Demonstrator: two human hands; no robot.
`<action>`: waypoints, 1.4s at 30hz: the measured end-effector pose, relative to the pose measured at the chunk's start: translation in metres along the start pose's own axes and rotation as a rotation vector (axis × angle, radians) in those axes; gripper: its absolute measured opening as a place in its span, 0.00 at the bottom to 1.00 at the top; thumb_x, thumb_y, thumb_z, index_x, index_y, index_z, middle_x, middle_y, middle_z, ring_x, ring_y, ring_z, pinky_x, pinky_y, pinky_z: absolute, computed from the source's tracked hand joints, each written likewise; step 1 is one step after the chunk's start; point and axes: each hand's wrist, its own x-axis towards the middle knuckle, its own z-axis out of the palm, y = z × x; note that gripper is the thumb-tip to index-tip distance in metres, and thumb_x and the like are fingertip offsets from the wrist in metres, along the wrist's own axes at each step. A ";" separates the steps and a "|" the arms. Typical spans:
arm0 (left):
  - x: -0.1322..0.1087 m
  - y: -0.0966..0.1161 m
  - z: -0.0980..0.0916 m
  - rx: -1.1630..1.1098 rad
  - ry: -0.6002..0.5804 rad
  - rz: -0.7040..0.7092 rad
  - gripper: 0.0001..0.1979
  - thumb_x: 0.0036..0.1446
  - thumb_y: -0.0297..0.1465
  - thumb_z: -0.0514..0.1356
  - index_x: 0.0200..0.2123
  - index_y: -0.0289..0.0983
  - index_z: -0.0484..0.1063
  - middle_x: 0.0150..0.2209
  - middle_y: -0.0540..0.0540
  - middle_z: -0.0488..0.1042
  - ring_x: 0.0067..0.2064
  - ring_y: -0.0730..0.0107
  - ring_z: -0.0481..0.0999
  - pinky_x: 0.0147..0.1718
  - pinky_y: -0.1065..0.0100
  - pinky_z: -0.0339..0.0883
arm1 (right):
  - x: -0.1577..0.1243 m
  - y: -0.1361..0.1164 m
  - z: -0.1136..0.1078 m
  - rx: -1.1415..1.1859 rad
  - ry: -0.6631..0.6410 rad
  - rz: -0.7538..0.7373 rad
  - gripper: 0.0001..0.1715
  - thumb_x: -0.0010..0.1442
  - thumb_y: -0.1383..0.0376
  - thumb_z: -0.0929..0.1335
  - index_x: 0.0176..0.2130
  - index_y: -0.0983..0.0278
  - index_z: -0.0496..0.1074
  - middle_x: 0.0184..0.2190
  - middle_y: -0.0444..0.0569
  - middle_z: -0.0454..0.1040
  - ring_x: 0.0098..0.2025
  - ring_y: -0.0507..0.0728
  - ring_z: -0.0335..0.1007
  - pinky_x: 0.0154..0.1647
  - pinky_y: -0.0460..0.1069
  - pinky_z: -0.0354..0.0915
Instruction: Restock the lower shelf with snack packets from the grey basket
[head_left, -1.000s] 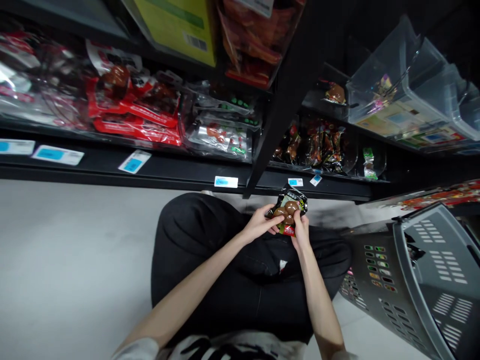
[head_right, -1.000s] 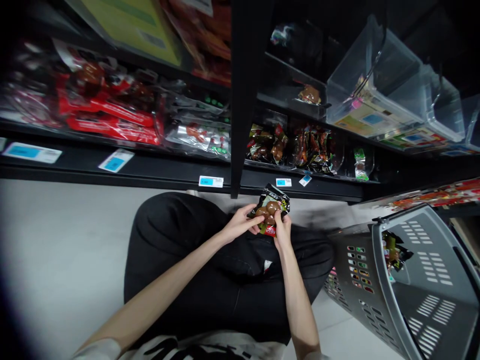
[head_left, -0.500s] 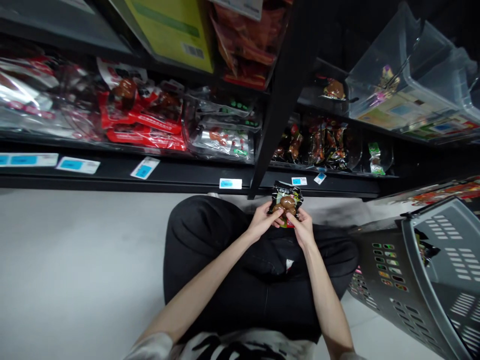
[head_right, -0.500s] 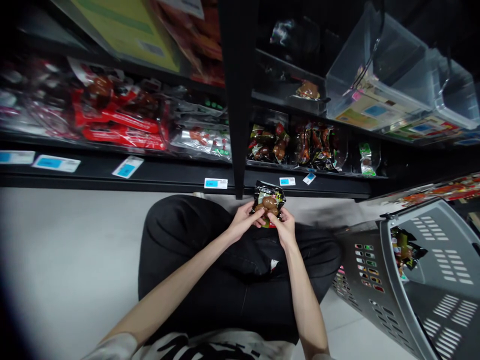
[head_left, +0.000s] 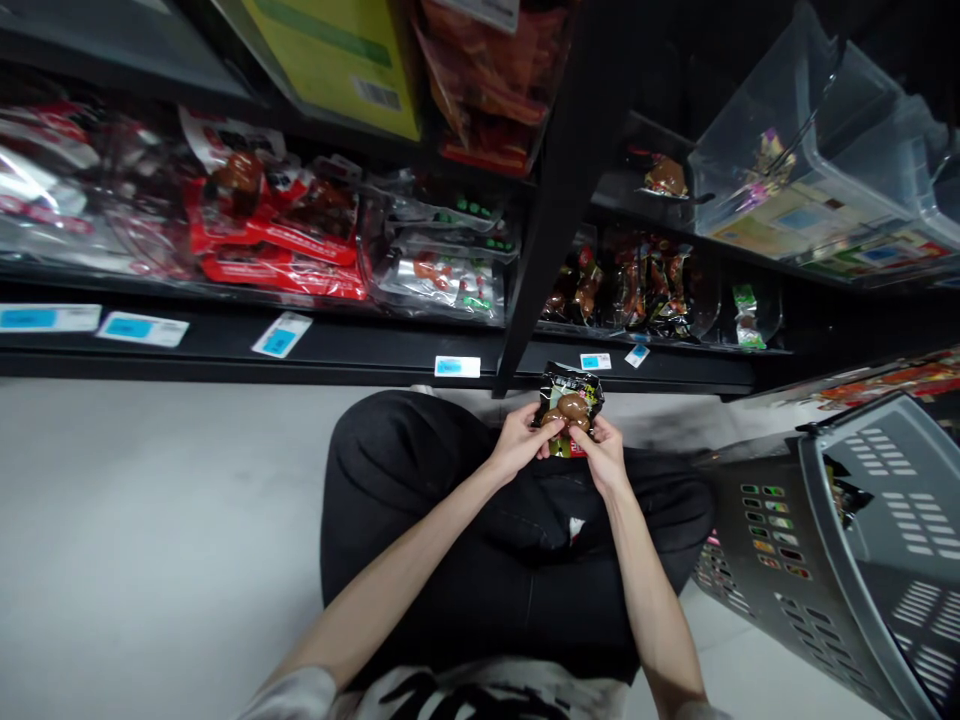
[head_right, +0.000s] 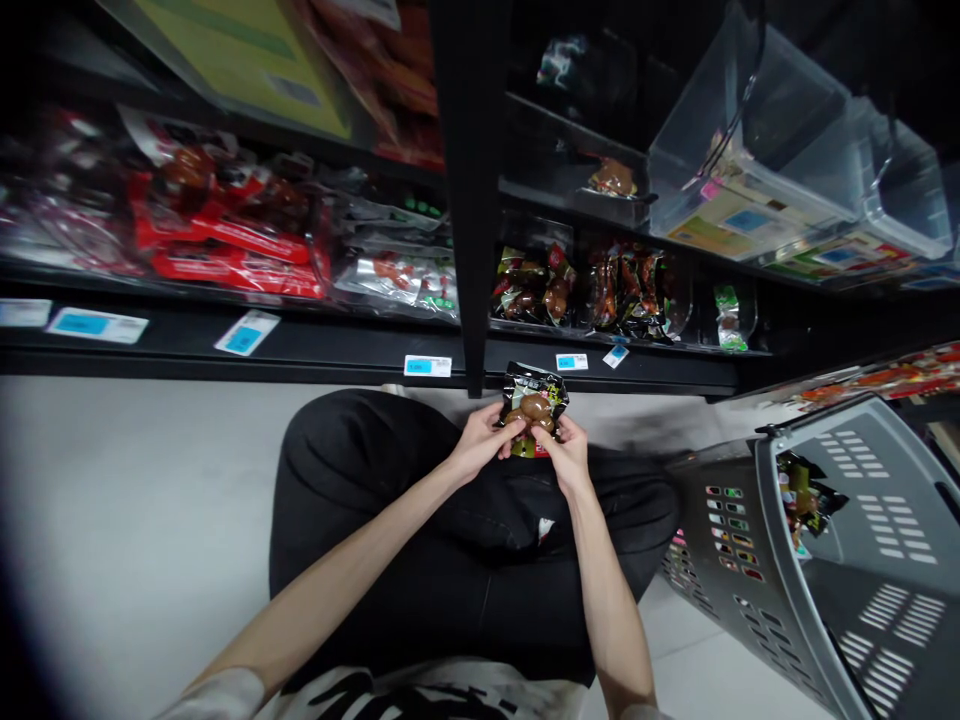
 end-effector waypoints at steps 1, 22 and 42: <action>0.000 0.001 -0.001 0.002 -0.005 0.000 0.23 0.50 0.44 0.71 0.41 0.34 0.73 0.25 0.52 0.75 0.16 0.80 0.68 0.13 0.76 0.61 | 0.000 -0.001 0.000 0.005 0.000 0.001 0.22 0.50 0.62 0.78 0.46 0.63 0.79 0.44 0.49 0.81 0.43 0.56 0.77 0.48 0.50 0.72; 0.006 0.008 -0.016 0.089 0.017 0.078 0.24 0.43 0.37 0.75 0.44 0.34 0.81 0.43 0.41 0.83 0.45 0.55 0.81 0.48 0.58 0.74 | 0.001 -0.008 -0.024 -0.150 0.029 0.046 0.31 0.38 0.67 0.82 0.45 0.62 0.80 0.44 0.49 0.81 0.45 0.59 0.77 0.54 0.55 0.71; 0.004 0.003 -0.009 -0.051 0.047 -0.047 0.25 0.47 0.42 0.72 0.45 0.36 0.76 0.43 0.44 0.79 0.41 0.63 0.79 0.32 0.65 0.79 | -0.001 -0.007 -0.010 0.137 0.091 0.085 0.35 0.41 0.65 0.82 0.48 0.62 0.74 0.46 0.49 0.81 0.47 0.62 0.78 0.51 0.57 0.75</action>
